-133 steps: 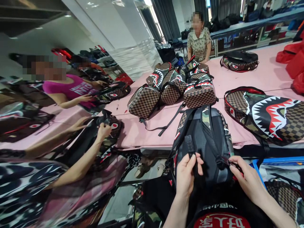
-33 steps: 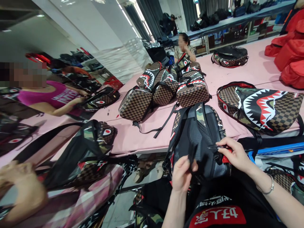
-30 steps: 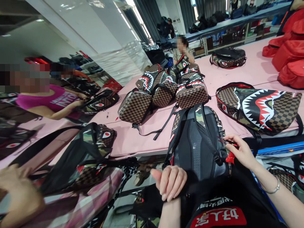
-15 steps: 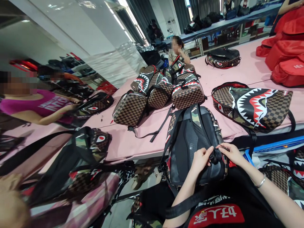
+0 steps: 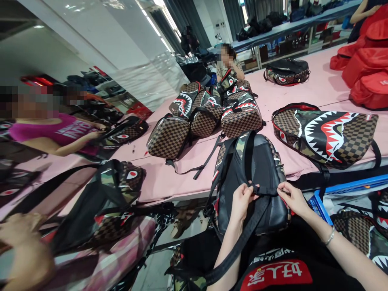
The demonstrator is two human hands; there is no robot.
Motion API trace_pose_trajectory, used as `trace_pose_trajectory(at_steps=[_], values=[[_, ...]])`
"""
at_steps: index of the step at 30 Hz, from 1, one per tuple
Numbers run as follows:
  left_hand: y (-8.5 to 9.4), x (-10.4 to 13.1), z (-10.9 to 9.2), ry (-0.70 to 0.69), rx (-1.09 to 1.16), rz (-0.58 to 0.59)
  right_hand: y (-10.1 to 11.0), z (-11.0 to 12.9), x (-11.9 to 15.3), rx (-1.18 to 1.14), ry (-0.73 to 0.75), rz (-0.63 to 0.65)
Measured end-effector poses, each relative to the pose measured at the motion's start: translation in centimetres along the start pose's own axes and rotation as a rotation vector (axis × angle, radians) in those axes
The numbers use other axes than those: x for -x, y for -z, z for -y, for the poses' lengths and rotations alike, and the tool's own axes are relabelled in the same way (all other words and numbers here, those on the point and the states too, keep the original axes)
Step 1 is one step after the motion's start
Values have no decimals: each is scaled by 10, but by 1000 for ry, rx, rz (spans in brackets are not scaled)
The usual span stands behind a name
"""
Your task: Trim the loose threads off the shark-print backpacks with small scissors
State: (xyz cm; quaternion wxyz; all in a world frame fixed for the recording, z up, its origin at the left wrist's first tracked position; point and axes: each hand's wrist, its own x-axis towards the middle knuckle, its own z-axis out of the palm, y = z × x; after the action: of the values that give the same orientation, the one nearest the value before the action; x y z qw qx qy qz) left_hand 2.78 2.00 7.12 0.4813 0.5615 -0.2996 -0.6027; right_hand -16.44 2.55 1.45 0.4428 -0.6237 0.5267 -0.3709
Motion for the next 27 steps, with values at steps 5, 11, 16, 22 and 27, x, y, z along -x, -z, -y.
trace_pose_trajectory(at_steps=[5,11,16,22,27], values=[[-11,5,0,81,457,107,-9,10,15,49,40,37],[-13,11,-1,103,434,76,6,30,11,338,445,-69],[-18,21,0,75,429,79,21,36,-5,560,769,23],[-21,20,7,10,429,68,29,6,-35,609,1017,127],[-27,23,14,8,431,40,27,4,-38,602,1042,43]])
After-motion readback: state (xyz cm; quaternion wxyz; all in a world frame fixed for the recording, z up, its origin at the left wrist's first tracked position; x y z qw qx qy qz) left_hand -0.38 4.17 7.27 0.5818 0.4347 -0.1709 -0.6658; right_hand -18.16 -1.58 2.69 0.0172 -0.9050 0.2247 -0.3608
